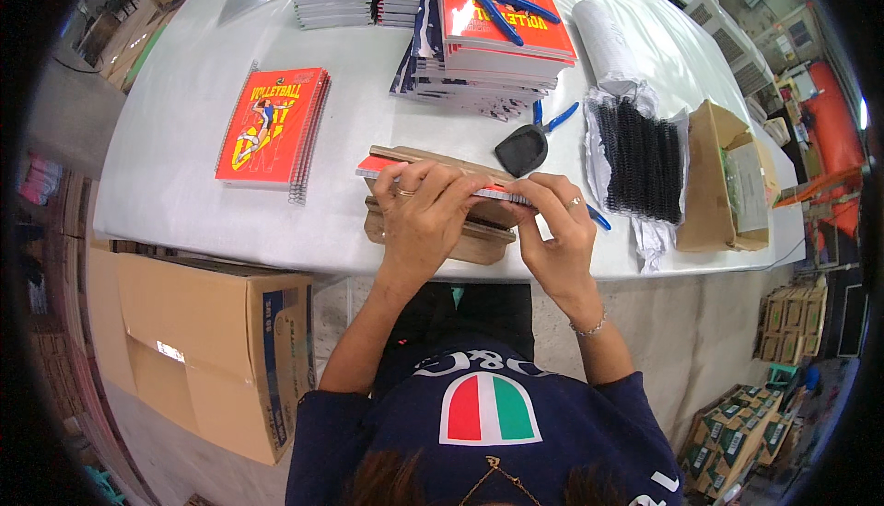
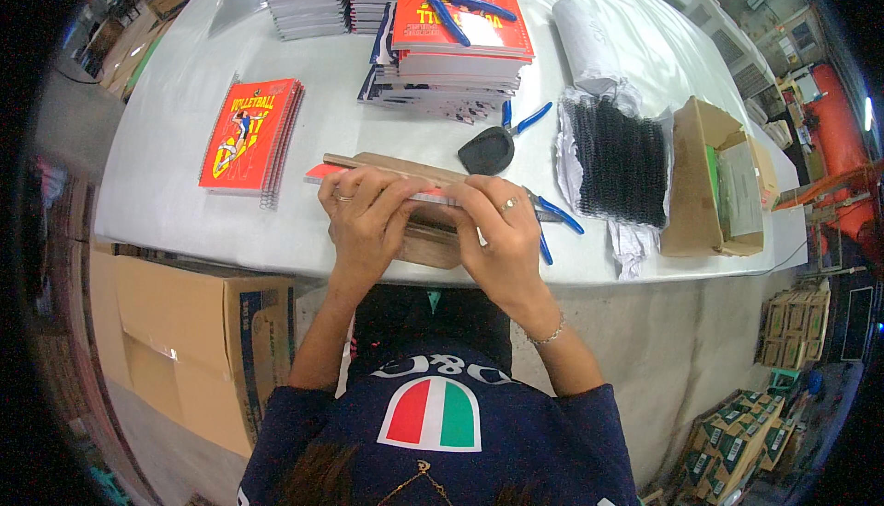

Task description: The person assembles notebooks by threading a plastic spiral through the punched holes of the paper stacks and covers, using a small tool to guide the spiral, and then trimming the excess plastic with blue pliers.

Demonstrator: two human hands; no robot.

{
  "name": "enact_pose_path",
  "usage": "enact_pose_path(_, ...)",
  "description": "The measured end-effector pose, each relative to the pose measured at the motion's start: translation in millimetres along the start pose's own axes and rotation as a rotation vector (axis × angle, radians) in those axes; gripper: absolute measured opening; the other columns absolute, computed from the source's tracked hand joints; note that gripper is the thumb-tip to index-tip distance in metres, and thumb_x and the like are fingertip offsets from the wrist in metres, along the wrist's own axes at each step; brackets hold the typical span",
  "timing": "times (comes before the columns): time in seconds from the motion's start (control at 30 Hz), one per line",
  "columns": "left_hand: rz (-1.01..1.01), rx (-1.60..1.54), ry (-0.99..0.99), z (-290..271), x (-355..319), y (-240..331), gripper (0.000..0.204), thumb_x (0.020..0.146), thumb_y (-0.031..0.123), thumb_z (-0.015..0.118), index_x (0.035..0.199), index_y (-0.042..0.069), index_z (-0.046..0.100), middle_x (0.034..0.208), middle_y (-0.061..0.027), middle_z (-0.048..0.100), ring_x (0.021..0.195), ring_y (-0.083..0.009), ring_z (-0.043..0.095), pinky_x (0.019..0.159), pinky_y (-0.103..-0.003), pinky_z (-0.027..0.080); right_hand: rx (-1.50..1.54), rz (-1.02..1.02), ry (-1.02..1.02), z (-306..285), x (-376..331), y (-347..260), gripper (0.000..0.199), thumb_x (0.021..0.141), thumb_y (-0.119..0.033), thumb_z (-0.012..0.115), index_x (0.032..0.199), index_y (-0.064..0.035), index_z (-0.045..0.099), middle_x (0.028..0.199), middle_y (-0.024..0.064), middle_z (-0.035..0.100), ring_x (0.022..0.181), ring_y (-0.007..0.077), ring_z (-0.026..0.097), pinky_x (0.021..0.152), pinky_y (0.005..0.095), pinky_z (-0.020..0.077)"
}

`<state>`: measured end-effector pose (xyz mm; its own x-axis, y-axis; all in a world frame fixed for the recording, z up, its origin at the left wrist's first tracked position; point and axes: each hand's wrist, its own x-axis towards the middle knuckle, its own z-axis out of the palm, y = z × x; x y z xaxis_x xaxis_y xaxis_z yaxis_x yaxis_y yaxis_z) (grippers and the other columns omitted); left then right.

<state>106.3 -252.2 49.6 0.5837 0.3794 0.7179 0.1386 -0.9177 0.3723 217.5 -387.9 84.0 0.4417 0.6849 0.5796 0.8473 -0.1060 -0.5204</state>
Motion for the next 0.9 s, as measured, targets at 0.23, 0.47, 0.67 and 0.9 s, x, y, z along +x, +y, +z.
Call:
enact_pose_path(0.23, -0.018, -0.033, -0.012, -3.0, -2.4, 1.5, 0.028, 0.075, 0.017, 0.074, 0.101, 0.023, 0.071, 0.093, 0.0076, 0.06, 0.1, -0.0129, 0.053, 0.098, -0.038, 0.026, -0.038, -0.02, -0.065, -12.2, 5.7, -18.1, 0.026, 0.075, 0.0, 0.071, 0.1, -0.0053, 0.068, 0.096, 0.0102, 0.062, 0.092, 0.0299, 0.06, 0.083, 0.0387, 0.0474)
enact_pose_path(0.47, 0.029, 0.045, 0.063, 5.8, -15.8, -7.4, 0.031, 0.073, 0.017, 0.076, 0.102, 0.027, 0.073, 0.097, 0.0091, 0.061, 0.102, -0.0124, 0.053, 0.097, -0.038, 0.027, -0.107, 0.127, -0.02, -29.1, 2.7, -37.7, 0.024, 0.076, 0.001, 0.07, 0.099, -0.0044, 0.066, 0.099, 0.01, 0.061, 0.098, 0.0273, 0.058, 0.092, 0.039, 0.0425)
enact_pose_path(0.67, 0.117, 0.11, 0.218, 25.2, -35.1, -17.1, 0.034, 0.071, 0.021, 0.078, 0.102, 0.034, 0.074, 0.103, 0.011, 0.06, 0.105, -0.0111, 0.051, 0.098, -0.035, 0.029, 0.031, 0.483, -0.132, -97.0, -9.8, 68.1, 0.022, 0.088, -0.002, 0.06, 0.109, -0.0014, 0.064, 0.108, 0.0145, 0.06, 0.103, 0.0272, 0.057, 0.09, 0.0339, 0.044)
enact_pose_path(0.9, 0.165, 0.144, 0.271, 35.4, -43.6, -21.6, 0.024, 0.081, 0.021, 0.072, 0.099, 0.037, 0.073, 0.108, 0.0109, 0.057, 0.111, -0.0142, 0.05, 0.106, -0.038, 0.027, -0.584, 0.23, -0.283, -44.5, -71.8, 136.3, 0.042, 0.082, 0.0, 0.059, 0.124, -0.0063, 0.057, 0.11, 0.0161, 0.057, 0.1, 0.0347, 0.052, 0.087, 0.0448, 0.0418)
